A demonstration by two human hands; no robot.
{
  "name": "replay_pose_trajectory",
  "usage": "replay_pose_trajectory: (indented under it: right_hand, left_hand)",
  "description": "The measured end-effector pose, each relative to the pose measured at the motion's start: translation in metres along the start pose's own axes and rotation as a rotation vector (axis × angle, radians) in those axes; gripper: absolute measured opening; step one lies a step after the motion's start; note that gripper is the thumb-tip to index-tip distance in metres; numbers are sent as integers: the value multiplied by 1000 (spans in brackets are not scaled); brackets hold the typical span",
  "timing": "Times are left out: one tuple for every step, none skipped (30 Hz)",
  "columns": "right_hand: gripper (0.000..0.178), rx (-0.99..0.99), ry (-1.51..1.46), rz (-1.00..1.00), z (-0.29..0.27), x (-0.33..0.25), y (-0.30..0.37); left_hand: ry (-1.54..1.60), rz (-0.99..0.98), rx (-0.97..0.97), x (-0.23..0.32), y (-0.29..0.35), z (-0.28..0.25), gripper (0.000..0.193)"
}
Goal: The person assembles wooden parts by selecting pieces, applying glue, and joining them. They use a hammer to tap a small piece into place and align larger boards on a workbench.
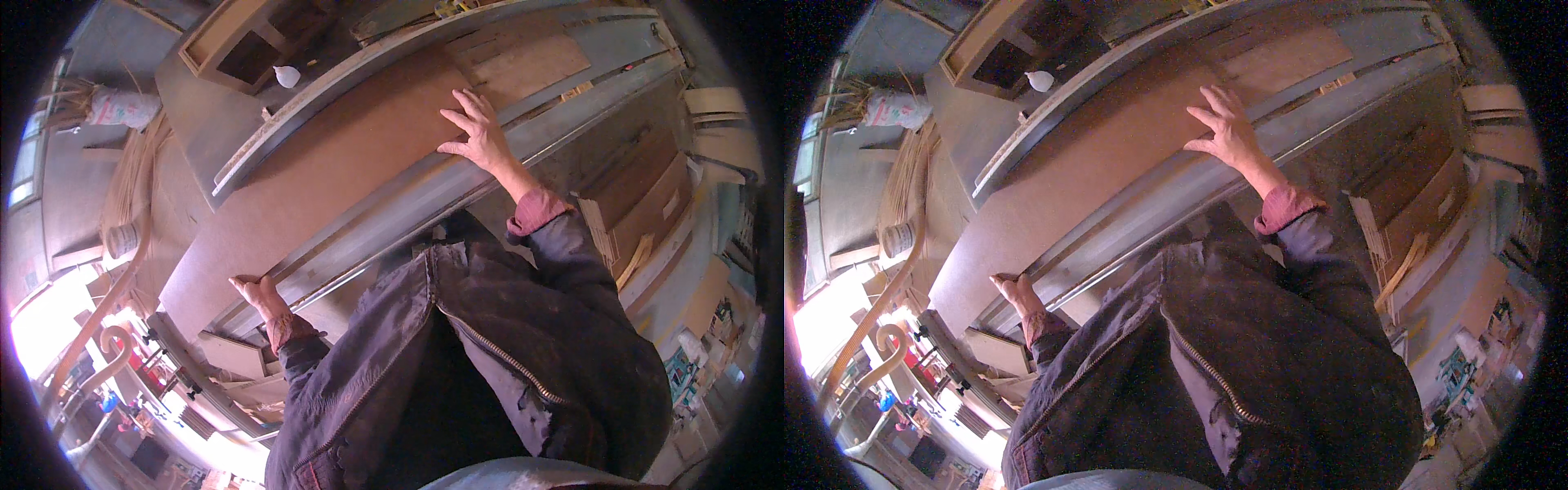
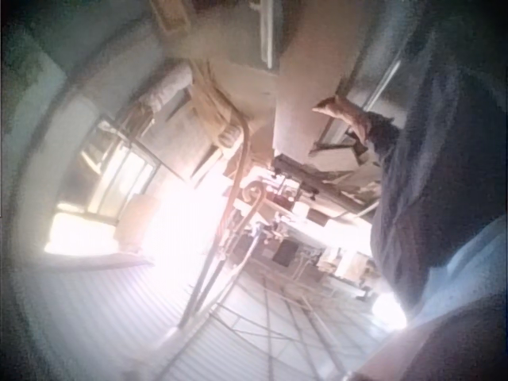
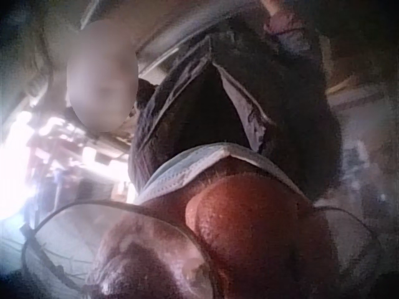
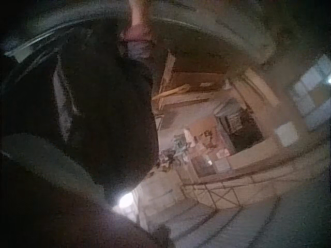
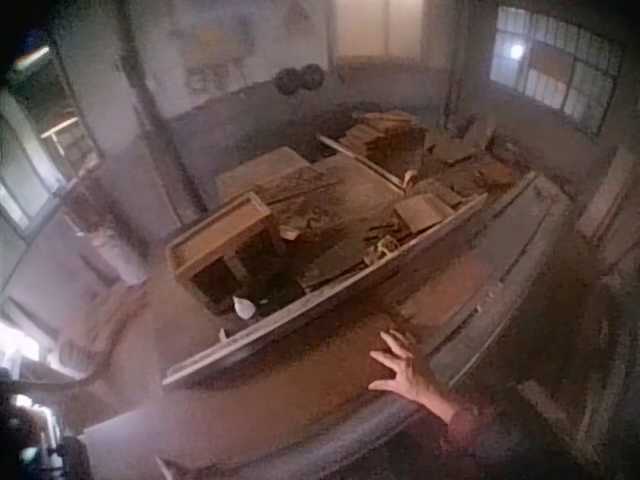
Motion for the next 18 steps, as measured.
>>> replay_pose_trajectory:
  right_hand:
    - [72, 3, -3, -1, 0, 0, 0]
    - [72, 7, -5, -3, -1, -1, 0]
    - [72, 9, -7, -5, -2, -1, -1]
    - [72, 12, -5, -10, -2, -2, -1]
    - [72, 14, -4, -15, -3, -2, -2]
    - [72, 19, -7, -22, -3, -3, -2]
    - [72, 9, -4, -18, -3, -2, -3]
    - [72, 3, -5, -12, -2, -1, -3]
    - [72, -2, -5, -7, -2, 0, -4]
    - [72, -1, -12, -6, -2, 0, -5]
    - [72, -2, -19, -8, -1, 1, -5]
    - [72, -7, -28, -5, -1, 2, -5]
    - [72, 2, -35, -11, -1, 2, -5]
    - [72, 5, -46, -12, -1, 4, -6]
    - [71, 9, -56, -13, 0, 4, -5]
    - [72, 16, -67, -16, 0, 5, -5]
    - [72, 22, -79, -20, 0, 5, -5]
    - [72, 28, -92, -26, -1, 6, -5]
  left_hand:
    - [417, -190, 11, -22, -8, 0, 47]
    - [796, -374, 24, -41, -14, 5, 38]
    - [1148, -540, 18, -52, -17, 13, 28]
    - [1289, -542, -141, -48, -21, 19, 25]
    - [1399, -521, -325, -39, -21, 24, 24]
    - [1537, -485, -552, -24, -16, 28, 24]
    - [1216, -762, -43, -59, -12, 14, 27]
    - [1042, -745, -103, -53, -5, 10, 30]
    - [877, -752, -120, -48, 2, 6, 34]
    - [770, -724, -180, -38, 7, 7, 38]
    - [737, -712, -272, -25, 11, 7, 42]
    - [595, -679, -302, -17, 15, 6, 43]
    - [472, -628, -334, -7, 17, 3, 43]
    - [316, -621, -356, -1, 17, 1, 44]
    - [336, -644, -392, 5, 20, 3, 44]
    - [320, -712, -419, 9, 21, 3, 45]
    - [274, -792, -404, 9, 24, 0, 45]
    - [264, -763, -473, 16, 24, 3, 46]
Point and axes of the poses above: each hand's wrist, its own y-axis away from the middle knuckle, its own z-axis out of the palm, x = y × z, the point moved 7 cm from there along -y, towards the middle knuckle, and after that the axes turned 7 degrees about -y, right-handed, at the moved point
